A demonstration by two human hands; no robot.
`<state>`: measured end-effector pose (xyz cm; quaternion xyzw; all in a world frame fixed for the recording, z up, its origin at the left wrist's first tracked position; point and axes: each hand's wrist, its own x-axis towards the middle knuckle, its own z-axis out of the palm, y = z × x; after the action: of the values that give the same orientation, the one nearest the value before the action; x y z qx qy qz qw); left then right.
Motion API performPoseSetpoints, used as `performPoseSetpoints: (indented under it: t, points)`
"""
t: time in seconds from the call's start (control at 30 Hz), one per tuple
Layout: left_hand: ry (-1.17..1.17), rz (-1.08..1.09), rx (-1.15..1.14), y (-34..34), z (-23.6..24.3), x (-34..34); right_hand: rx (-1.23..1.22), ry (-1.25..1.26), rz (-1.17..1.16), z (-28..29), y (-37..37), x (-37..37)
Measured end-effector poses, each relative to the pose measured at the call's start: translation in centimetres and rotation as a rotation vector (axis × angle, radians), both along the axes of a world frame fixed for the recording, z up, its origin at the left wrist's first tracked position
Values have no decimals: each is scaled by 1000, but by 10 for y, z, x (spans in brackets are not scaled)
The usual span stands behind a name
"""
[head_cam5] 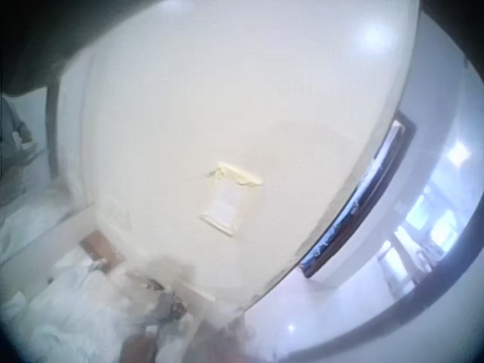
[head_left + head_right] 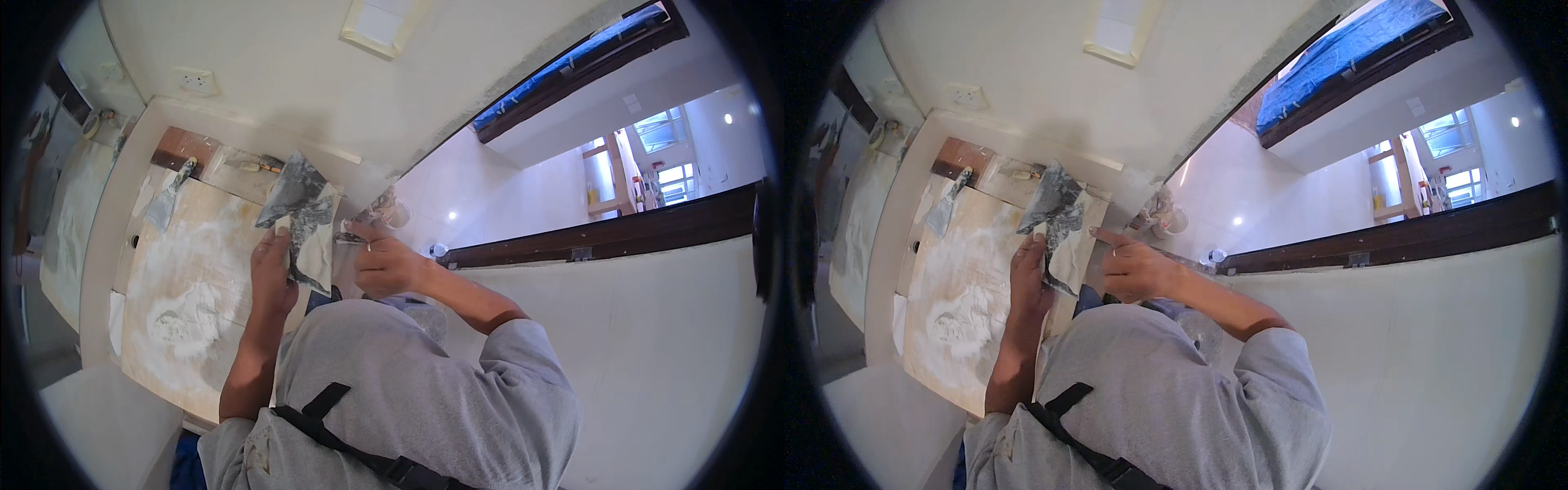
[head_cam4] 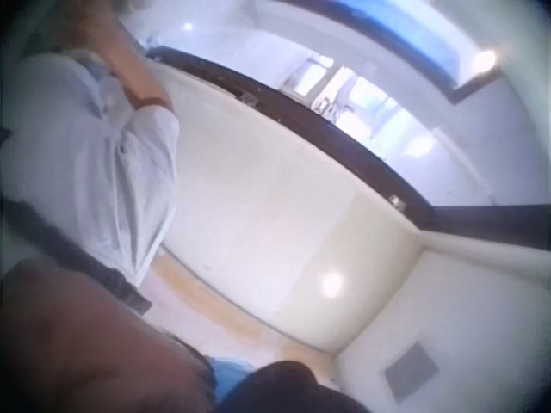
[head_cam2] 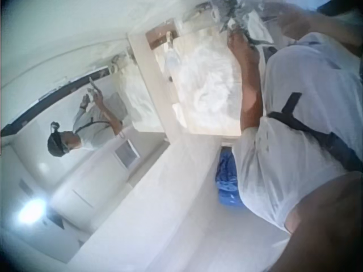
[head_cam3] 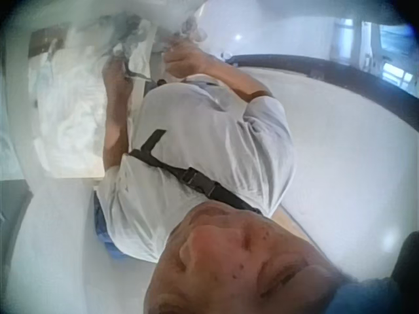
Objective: The person applies and smooths putty onto the wall around the outlet and doorway edge using putty knives, transferring the compound between blades and touching the wall surface by hand.
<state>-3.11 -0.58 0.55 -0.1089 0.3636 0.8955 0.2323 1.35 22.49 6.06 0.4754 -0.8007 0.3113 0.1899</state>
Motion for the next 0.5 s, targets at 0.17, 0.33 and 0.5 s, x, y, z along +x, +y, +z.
performPoseSetpoints:
  t: [0.17, 0.33, 0.5]
  points:
    - [-9, -72, 85, 8, 6, 5, 15, -6, 15, -5, -9, -8]
    - [-40, -85, 83, 4, 7, 5, 174, 27, 40, -2, -4, -11]
    - [-79, -86, 62, 5, 7, 2, 273, 32, 68, 4, 9, -14]
